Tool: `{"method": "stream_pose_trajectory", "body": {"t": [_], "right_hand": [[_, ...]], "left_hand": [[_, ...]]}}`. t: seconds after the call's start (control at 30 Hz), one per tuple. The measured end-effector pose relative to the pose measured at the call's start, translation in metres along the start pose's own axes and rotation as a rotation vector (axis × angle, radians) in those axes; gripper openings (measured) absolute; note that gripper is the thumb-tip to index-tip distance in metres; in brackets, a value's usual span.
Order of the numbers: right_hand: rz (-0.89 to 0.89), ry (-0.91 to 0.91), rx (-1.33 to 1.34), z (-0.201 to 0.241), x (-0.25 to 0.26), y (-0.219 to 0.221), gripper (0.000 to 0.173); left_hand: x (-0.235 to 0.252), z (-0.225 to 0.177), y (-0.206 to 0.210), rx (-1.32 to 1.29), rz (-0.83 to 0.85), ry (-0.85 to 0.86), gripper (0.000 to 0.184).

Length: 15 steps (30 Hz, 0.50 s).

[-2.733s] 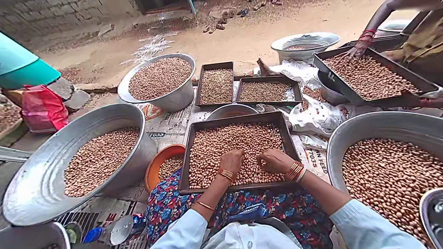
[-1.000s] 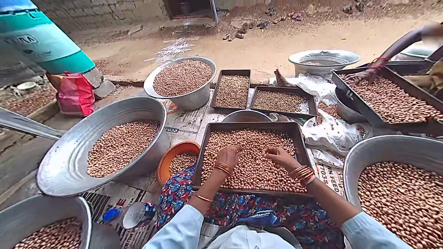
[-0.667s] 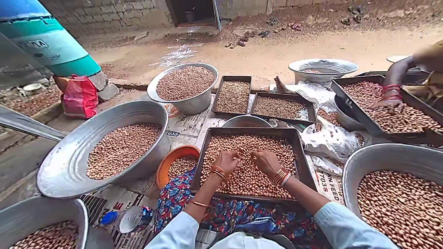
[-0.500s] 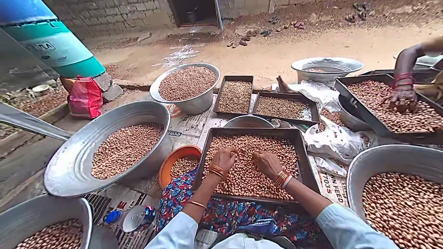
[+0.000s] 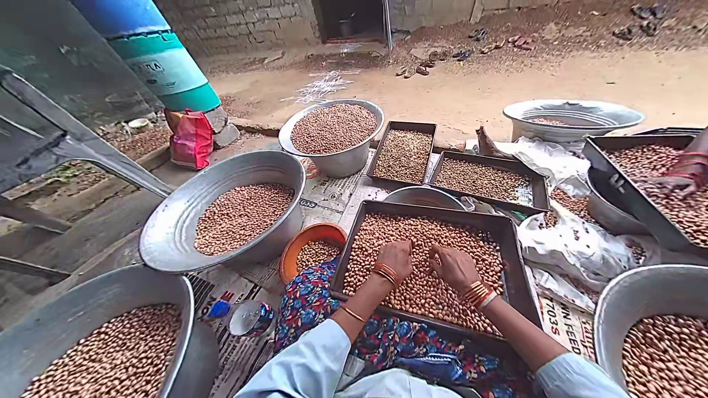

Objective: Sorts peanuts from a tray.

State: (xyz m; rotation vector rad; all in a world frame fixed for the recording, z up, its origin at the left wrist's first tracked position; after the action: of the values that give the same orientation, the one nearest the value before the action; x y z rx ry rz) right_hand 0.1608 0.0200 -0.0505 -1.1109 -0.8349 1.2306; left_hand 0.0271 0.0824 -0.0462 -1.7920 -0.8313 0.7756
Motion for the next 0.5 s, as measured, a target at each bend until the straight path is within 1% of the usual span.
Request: {"method": "stream_pose_trajectory", "body": {"t": [0.07,0.13,0.17,0.2,0.23,0.27,0.3,0.33,0.4,0.43,0.5], "right_hand": [[0.007,-0.024,0.047,0.004,-0.009,-0.018,0.032],[-0.044,-0.103,0.107,0.015,-0.024,-0.040,0.030],[-0.069,-0.161,0.147,0.023,-0.033,-0.048,0.028],[-0.090,-0.232,0.186,0.032,-0.041,-0.054,0.026],[-0.100,-0.308,0.213,0.043,-0.049,-0.055,0.024],[-0.097,-0.379,0.228,0.054,-0.058,-0.053,0.023],[-0.076,-0.429,0.231,0.064,-0.066,-0.050,0.021],[-0.035,-0.455,0.215,0.072,-0.073,-0.046,0.021],[-0.044,-0.499,0.189,0.078,-0.084,-0.043,0.022],[-0.065,-0.502,0.195,0.074,-0.086,-0.044,0.023],[-0.126,-0.472,0.213,0.052,-0.082,-0.049,0.018]], "left_hand": [[-0.011,0.007,-0.003,-0.276,-0.024,-0.026,0.033],[-0.022,0.010,0.002,-0.737,0.004,-0.051,0.019],[-0.029,0.006,0.010,-0.982,0.055,-0.083,0.015],[-0.037,0.001,0.018,-1.171,0.140,-0.170,0.021],[-0.047,-0.005,0.024,-1.271,0.232,-0.305,0.028],[-0.058,-0.009,0.026,-1.305,0.325,-0.461,0.031],[-0.066,-0.013,0.030,-1.310,0.377,-0.576,0.032],[-0.070,-0.016,0.034,-1.263,0.384,-0.606,0.029],[-0.071,-0.019,0.035,-1.239,0.432,-0.556,0.026],[-0.069,-0.015,0.035,-1.263,0.451,-0.528,0.029],[-0.060,0.005,0.032,-1.280,0.480,-0.465,0.034]]}}
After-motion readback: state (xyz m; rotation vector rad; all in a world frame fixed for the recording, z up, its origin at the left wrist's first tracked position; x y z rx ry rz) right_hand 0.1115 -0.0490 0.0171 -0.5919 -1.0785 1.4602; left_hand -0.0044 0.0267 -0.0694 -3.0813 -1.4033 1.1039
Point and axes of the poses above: each hand's wrist, its own x-axis towards the middle knuckle, its own y-axis out of the palm, z = x × y, the point moved 6 cm from there along x, towards the middle knuckle, and after that the axes turned 11 degrees about -z, right-handed, at the moved point
